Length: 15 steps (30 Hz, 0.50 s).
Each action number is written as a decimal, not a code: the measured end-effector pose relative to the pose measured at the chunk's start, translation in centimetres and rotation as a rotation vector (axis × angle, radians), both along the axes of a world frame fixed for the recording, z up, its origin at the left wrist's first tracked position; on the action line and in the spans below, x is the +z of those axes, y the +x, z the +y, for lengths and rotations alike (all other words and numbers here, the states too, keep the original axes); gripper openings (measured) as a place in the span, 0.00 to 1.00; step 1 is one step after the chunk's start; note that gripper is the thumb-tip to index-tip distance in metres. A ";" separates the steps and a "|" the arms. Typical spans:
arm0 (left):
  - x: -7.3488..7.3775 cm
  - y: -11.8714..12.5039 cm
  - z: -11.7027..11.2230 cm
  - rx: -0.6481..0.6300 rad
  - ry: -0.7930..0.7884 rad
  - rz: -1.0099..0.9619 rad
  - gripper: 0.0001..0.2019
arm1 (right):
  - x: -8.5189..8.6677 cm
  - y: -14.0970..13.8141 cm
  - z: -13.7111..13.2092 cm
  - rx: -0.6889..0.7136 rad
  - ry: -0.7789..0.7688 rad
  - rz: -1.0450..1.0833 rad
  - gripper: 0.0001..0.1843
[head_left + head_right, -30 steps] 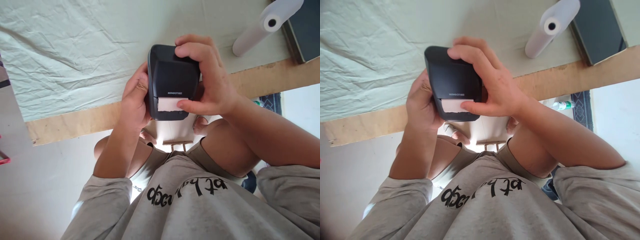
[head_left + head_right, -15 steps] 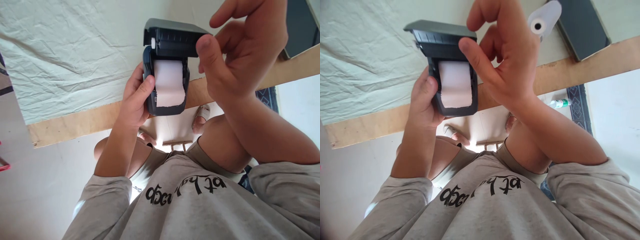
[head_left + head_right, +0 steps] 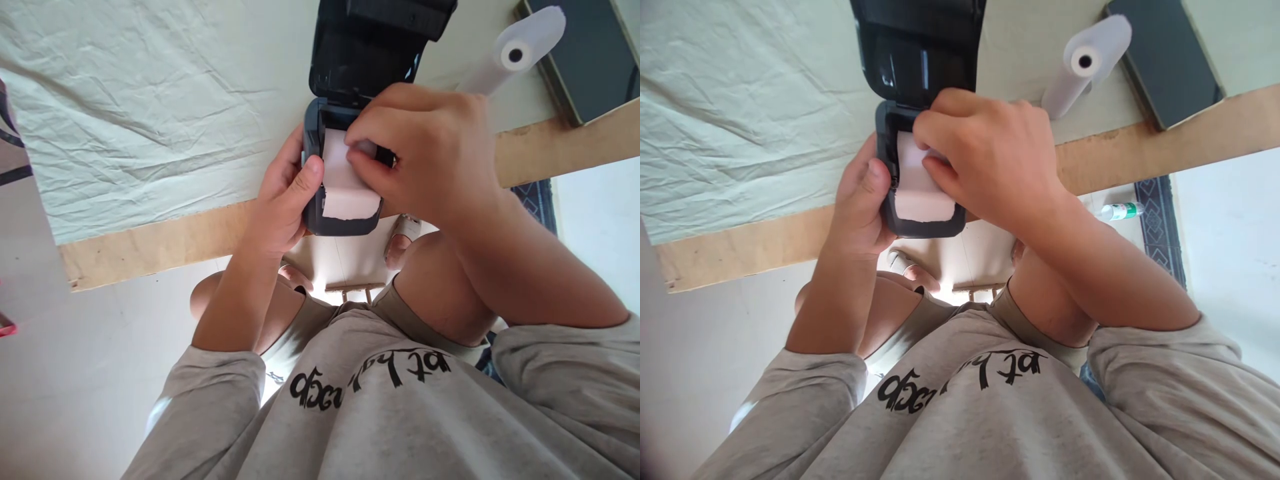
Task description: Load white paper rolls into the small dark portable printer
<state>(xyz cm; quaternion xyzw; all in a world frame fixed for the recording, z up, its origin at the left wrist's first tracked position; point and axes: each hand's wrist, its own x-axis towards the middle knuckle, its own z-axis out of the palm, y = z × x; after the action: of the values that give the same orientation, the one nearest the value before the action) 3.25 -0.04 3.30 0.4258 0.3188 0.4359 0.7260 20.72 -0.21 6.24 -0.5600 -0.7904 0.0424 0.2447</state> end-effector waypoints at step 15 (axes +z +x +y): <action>-1.0 -0.4 0.1 0.086 -0.078 0.016 0.19 | 0.3 2.4 0.3 0.189 -0.238 0.618 0.21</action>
<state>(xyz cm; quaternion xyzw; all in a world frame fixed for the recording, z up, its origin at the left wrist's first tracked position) 2.85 0.03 2.31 0.3866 0.3592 0.4506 0.7201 23.10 0.08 6.58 -0.4695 -0.7170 0.3244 0.4003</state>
